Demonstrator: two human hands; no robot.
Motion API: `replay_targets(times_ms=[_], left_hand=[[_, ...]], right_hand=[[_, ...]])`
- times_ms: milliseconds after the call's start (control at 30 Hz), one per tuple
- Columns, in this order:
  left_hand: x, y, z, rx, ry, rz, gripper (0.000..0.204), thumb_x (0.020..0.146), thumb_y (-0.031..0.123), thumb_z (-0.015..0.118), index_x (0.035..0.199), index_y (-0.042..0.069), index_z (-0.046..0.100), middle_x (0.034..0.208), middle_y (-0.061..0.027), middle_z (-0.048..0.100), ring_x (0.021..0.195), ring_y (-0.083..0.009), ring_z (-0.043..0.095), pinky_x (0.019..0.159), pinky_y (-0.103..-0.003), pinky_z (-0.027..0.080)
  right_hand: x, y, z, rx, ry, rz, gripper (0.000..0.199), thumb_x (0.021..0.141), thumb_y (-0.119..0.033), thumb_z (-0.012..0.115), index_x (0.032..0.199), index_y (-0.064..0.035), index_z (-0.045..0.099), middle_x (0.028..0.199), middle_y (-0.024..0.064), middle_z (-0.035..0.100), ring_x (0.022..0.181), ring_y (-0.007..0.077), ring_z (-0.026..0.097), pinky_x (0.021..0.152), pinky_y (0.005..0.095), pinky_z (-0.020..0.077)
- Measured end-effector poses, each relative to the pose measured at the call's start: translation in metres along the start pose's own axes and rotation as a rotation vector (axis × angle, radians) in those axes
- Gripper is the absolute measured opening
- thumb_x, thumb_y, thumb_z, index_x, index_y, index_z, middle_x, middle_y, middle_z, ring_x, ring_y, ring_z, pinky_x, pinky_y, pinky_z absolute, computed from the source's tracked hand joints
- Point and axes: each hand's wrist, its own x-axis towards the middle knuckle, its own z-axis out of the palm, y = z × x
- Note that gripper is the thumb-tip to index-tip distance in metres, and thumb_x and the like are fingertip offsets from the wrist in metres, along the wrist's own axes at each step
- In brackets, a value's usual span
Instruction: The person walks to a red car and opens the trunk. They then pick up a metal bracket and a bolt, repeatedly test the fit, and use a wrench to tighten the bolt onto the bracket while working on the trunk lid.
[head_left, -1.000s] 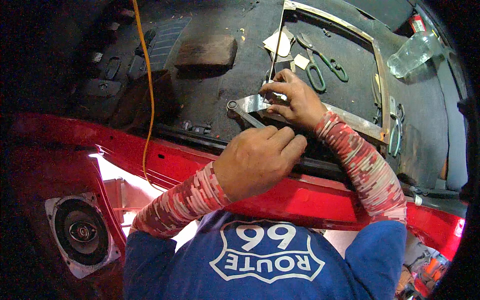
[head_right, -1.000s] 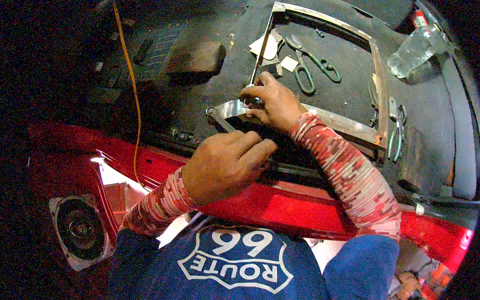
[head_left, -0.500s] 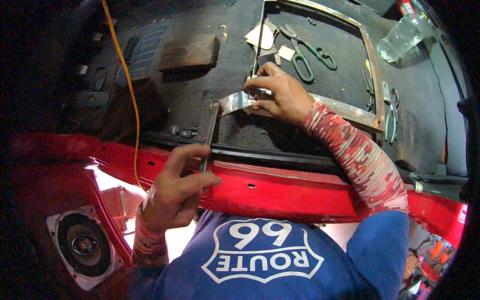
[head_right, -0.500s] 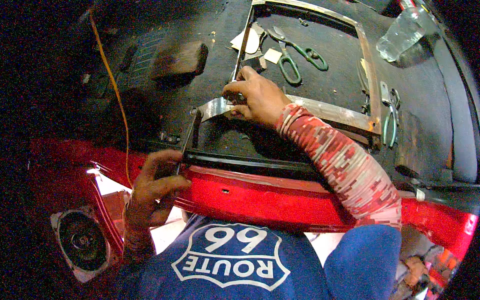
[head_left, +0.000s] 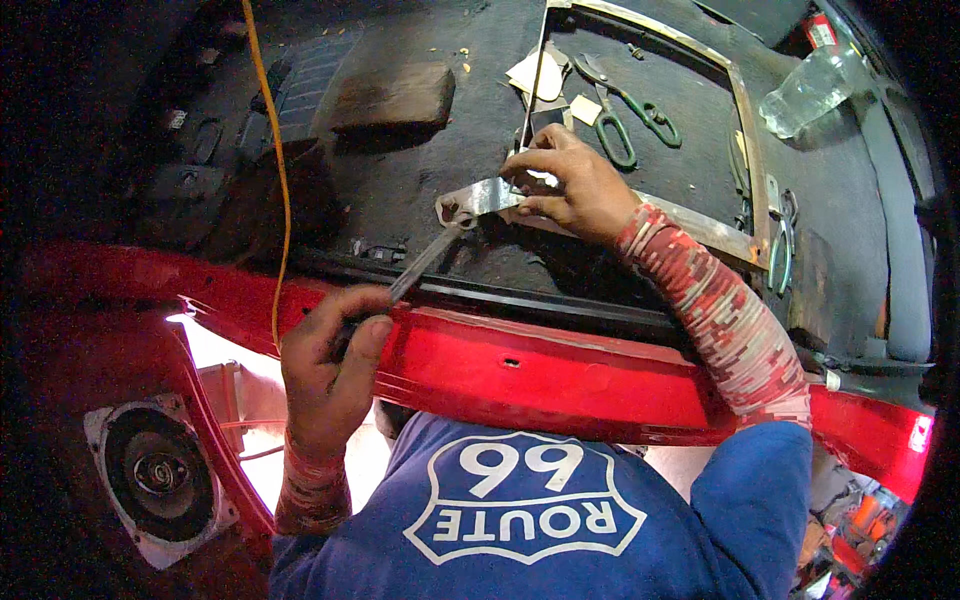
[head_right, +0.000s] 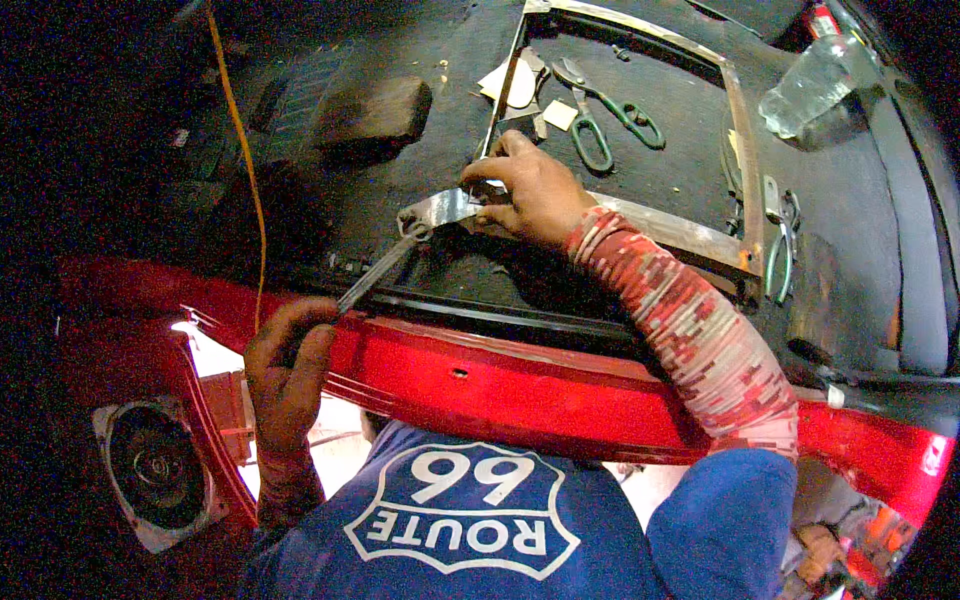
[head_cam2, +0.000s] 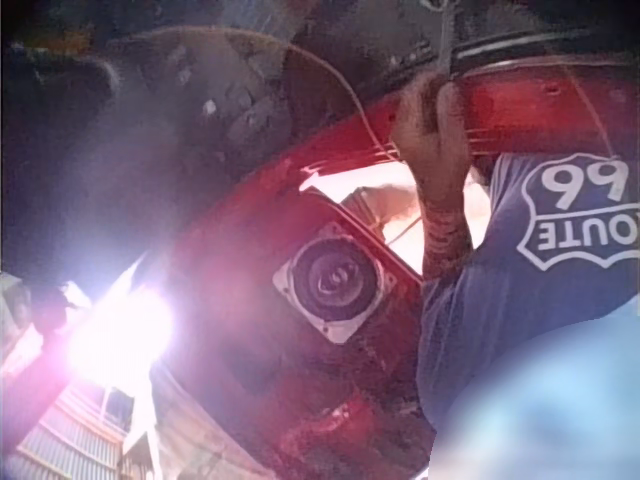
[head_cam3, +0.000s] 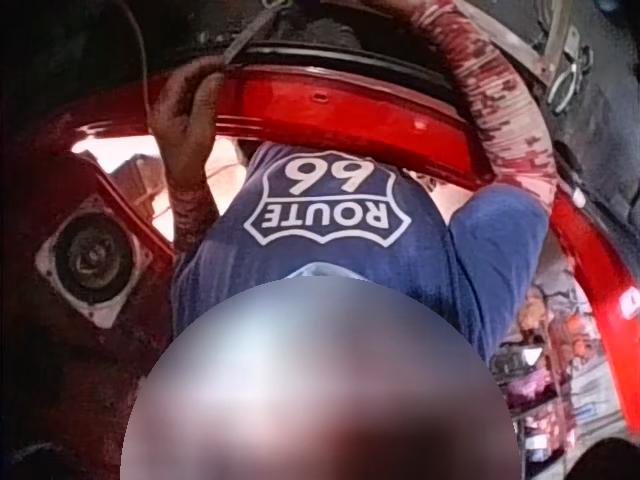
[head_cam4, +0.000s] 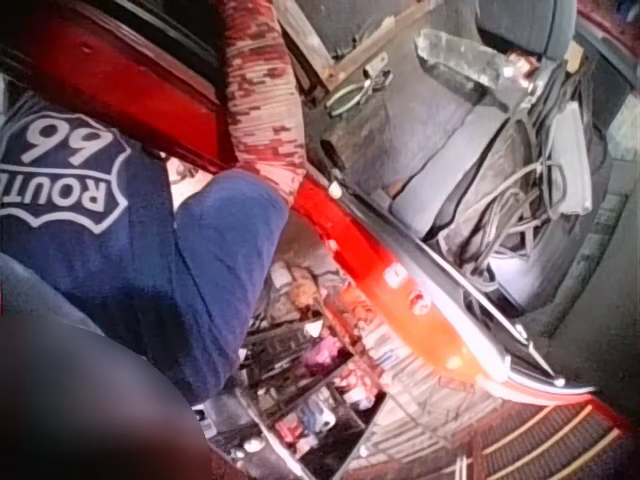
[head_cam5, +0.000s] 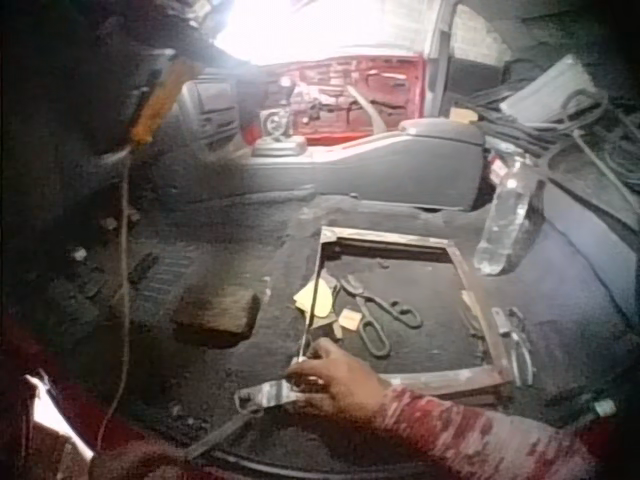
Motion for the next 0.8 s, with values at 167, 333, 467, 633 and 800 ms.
replay_targets(times_ms=[167, 333, 467, 633, 800], left_hand=[[0.002, -0.002, -0.008, -0.213, 0.143, -0.193, 0.020, 0.103, 0.013, 0.062, 0.117, 0.001, 0.069, 0.084, -0.0040, 0.067, 0.062, -0.0074, 0.057, 0.053, -0.022, 0.043], [0.015, -0.012, -0.023, -0.547, 0.249, -0.148, 0.014, 0.101, 0.012, 0.062, 0.110, 0.002, 0.065, 0.075, -0.0025, 0.062, 0.059, -0.0110, 0.059, 0.049, -0.024, 0.044], [0.025, -0.021, -0.025, -0.455, 0.202, -0.125, 0.008, 0.100, 0.009, 0.062, 0.104, 0.002, 0.064, 0.070, -0.0014, 0.057, 0.055, -0.0086, 0.053, 0.047, -0.023, 0.040], [0.021, -0.026, -0.020, -0.378, 0.192, -0.106, 0.005, 0.100, 0.007, 0.062, 0.102, 0.002, 0.063, 0.068, 0.0009, 0.053, 0.053, -0.0065, 0.048, 0.047, -0.023, 0.037], [0.020, -0.030, -0.019, -0.308, 0.174, -0.155, 0.006, 0.102, 0.010, 0.061, 0.101, 0.004, 0.059, 0.067, 0.0028, 0.050, 0.053, -0.0041, 0.043, 0.047, -0.022, 0.033]], right_hand=[[0.000, 0.002, -0.001, -0.008, 0.007, -0.028, 0.047, 0.077, -0.013, 0.087, 0.122, -0.0162, 0.070, 0.113, 0.0137, 0.059, 0.104, 0.0330, 0.062, 0.089, 0.0413, 0.0525], [0.001, 0.006, 0.000, 0.005, 0.001, -0.045, 0.051, 0.076, -0.023, 0.089, 0.124, -0.0181, 0.070, 0.111, 0.0174, 0.058, 0.102, 0.0376, 0.063, 0.087, 0.0444, 0.0547], [0.001, 0.007, 0.001, 0.003, 0.033, -0.066, 0.052, 0.076, -0.023, 0.089, 0.124, -0.0177, 0.070, 0.110, 0.0167, 0.058, 0.102, 0.0369, 0.063, 0.087, 0.0436, 0.0548], [0.001, 0.008, 0.000, 0.027, 0.017, -0.045, 0.052, 0.074, -0.022, 0.090, 0.123, -0.0169, 0.071, 0.109, 0.0157, 0.058, 0.102, 0.0363, 0.063, 0.087, 0.0429, 0.0546], [0.002, 0.008, 0.001, 0.027, 0.039, -0.057, 0.051, 0.073, -0.021, 0.091, 0.120, -0.0172, 0.072, 0.108, 0.0152, 0.059, 0.101, 0.0362, 0.063, 0.086, 0.0427, 0.0545]])
